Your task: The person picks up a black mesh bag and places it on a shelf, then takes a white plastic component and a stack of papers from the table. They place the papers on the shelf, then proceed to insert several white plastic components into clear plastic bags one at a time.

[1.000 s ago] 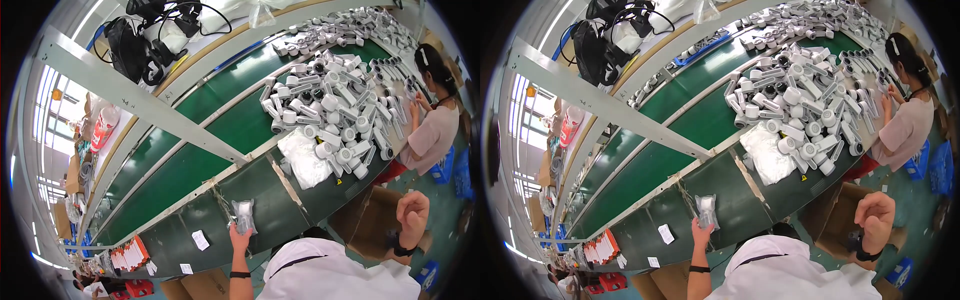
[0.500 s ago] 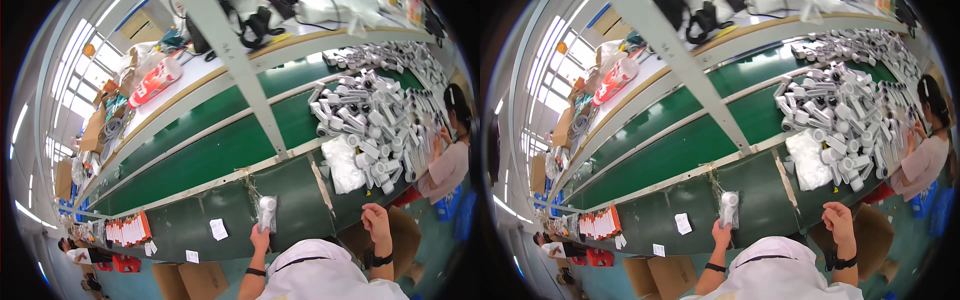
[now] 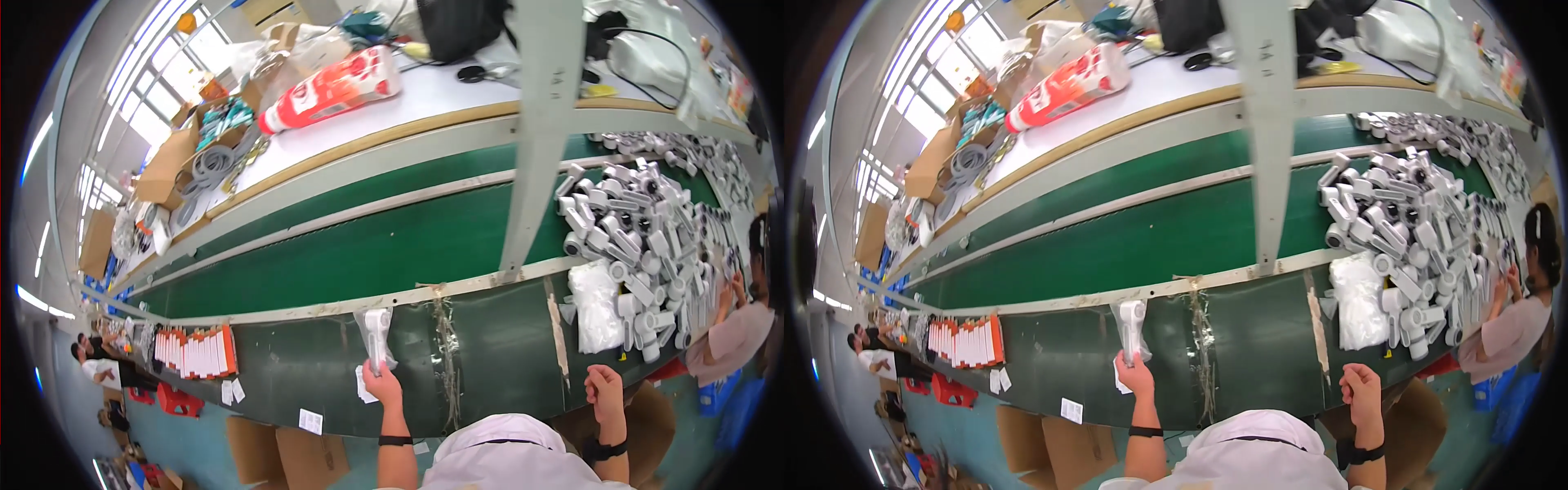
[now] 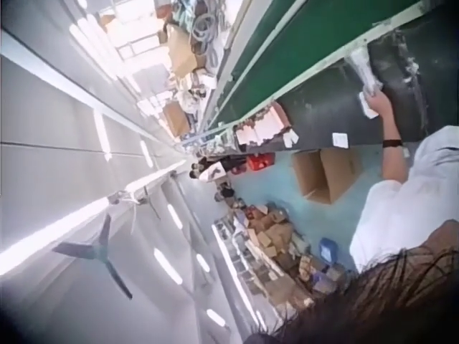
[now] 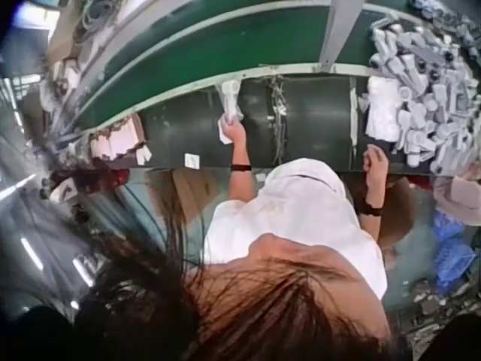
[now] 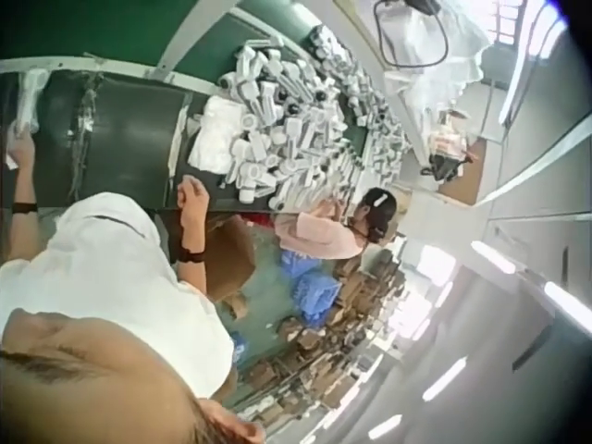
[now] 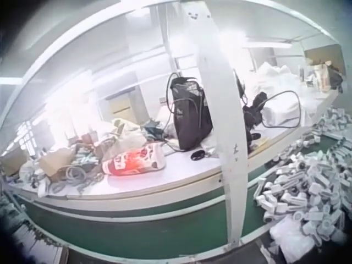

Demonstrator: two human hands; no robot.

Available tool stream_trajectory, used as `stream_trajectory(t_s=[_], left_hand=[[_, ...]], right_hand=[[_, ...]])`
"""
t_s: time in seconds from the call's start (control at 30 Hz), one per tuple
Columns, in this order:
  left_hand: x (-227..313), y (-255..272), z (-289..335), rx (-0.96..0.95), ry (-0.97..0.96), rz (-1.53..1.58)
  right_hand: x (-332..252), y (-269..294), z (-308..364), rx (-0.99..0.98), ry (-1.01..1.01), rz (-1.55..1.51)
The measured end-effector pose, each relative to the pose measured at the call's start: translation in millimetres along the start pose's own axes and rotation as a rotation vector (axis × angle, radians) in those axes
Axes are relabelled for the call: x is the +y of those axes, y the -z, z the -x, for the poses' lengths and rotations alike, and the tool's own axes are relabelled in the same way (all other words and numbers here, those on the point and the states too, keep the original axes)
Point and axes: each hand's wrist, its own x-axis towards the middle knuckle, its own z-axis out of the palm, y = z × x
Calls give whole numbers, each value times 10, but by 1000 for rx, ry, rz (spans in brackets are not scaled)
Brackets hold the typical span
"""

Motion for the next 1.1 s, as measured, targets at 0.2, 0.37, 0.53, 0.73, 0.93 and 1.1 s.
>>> stream_trajectory(t_s=[0.2, 0.37, 0.53, 0.73, 0.93, 1.1], left_hand=[[-299, 550, -776, 284, -71, -177], [-661, 863, -984, 279, 91, -322], [-934, 907, -878, 140, 198, -277], [-496, 684, -313, 192, -306, -580], [-624, 489, -249, -171, 214, -543], [-597, 458, -376, -241, 331, -460]], right_hand=[[11, -105, -30, 7, -13, 60], [15, -155, -63, 24, -24, 60], [18, -274, -62, -8, -40, 94], [78, -261, 32, 12, -22, 106], [90, -364, 28, -35, -22, 140], [94, -426, 3, -62, -11, 159]])
